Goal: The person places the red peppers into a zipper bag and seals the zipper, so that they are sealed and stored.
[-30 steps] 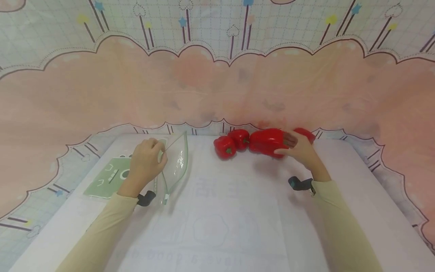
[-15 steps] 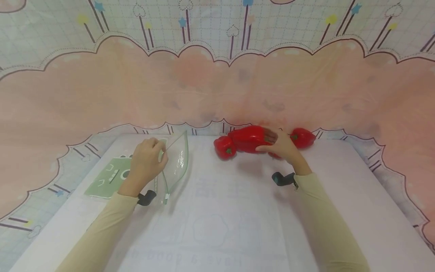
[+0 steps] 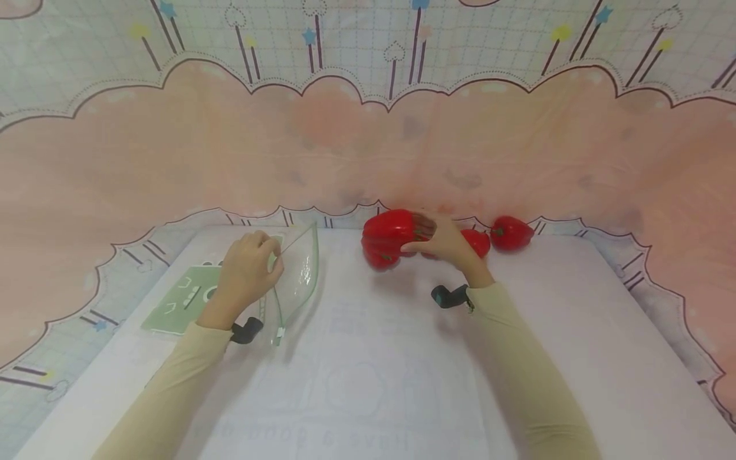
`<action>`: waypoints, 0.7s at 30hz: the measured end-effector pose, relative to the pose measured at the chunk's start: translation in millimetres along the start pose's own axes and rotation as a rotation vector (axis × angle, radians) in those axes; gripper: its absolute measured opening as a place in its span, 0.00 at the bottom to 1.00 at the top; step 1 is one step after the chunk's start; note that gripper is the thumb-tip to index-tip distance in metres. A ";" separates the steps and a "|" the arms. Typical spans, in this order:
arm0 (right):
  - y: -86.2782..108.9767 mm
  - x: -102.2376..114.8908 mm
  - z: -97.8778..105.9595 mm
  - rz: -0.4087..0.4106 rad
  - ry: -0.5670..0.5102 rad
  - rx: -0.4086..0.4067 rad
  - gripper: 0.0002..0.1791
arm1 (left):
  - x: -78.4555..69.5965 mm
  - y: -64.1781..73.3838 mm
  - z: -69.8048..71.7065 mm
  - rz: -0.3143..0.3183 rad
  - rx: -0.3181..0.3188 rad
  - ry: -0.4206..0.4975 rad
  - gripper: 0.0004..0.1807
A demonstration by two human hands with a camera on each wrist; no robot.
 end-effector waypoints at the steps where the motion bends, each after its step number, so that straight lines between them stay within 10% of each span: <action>1: -2.0 1.6 -2.3 0.006 0.000 -0.003 0.42 | 0.3 -0.3 0.6 0.006 0.007 0.003 0.04; 21: -34.0 26.2 -58.8 0.064 -0.064 0.041 0.40 | 0.1 -2.9 2.3 0.040 0.023 0.015 0.04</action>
Point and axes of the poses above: each hand's wrist, its own y-axis away from the middle knuckle, its own z-axis out of the back of the hand, x = y × z, the point moved 4 cm from there along -y, towards the middle knuckle, and after that the axes turned 12 degrees about y, right-handed, at the moved point
